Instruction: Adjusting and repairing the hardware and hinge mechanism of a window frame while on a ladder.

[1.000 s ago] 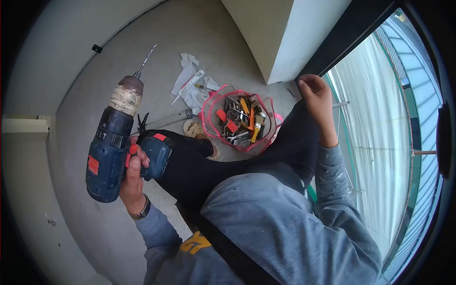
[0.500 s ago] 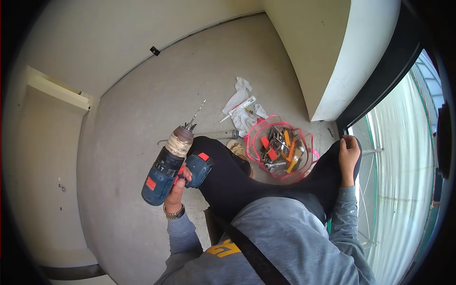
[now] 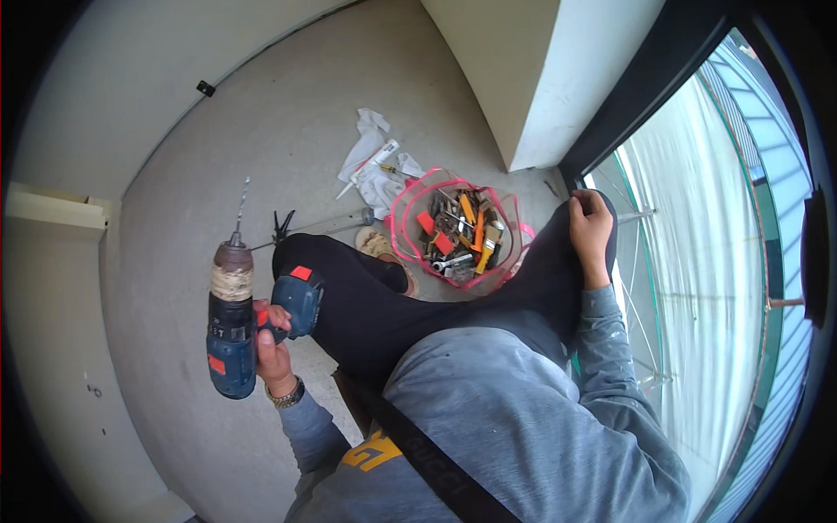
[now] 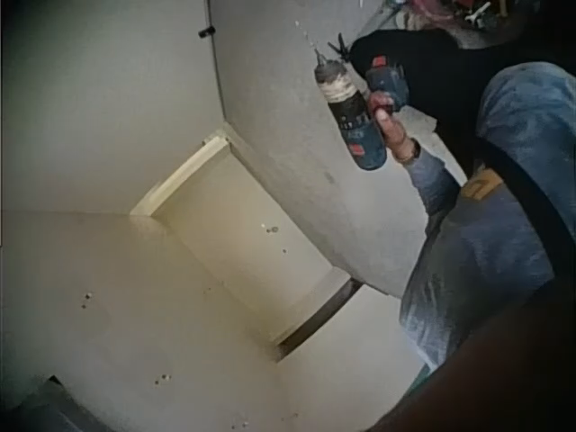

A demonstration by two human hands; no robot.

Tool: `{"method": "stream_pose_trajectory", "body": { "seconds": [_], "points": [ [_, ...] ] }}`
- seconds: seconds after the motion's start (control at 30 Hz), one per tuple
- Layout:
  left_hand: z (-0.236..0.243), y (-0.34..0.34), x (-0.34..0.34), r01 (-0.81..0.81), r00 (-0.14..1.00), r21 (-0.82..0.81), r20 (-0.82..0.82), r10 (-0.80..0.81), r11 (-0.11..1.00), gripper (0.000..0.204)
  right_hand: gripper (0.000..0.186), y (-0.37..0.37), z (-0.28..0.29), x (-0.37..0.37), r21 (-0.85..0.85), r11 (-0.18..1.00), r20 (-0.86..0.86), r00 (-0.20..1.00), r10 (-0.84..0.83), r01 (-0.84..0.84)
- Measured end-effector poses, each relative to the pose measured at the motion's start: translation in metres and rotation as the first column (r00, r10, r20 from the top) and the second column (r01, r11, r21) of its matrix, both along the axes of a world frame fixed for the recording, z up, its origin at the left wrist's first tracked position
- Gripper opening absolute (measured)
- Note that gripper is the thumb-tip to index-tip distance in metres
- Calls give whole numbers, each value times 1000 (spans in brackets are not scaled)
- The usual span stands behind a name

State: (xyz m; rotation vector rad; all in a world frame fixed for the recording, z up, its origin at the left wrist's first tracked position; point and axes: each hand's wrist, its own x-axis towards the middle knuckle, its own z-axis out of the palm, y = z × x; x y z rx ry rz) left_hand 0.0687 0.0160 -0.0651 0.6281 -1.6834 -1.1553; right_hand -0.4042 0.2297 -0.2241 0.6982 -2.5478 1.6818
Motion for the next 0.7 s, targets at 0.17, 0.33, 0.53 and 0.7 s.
{"method": "stream_pose_trajectory", "body": {
  "seconds": [0.17, 0.33, 0.53, 0.7],
  "points": [
    [0, -4, -4, 46, 999, -31, -6, -46, 998, 50, 14, 4, 3, 0, 33, 999, -16, 1000, -21, 22],
    [-1, -4, -2, 59, 998, -18, 8, -59, 998, 50, 15, 4, 4, 0, 46, 999, -7, 1000, -27, 27],
    [2, 0, -4, 72, 997, -17, 42, -71, 997, 51, 14, 5, 4, -1, 81, 997, 12, 1000, -9, 8],
    [10, -4, 5, -198, 973, 43, -113, 201, 979, 47, 17, -7, 6, -4, 169, 985, 114, 993, 18, -37]
  ]
}}
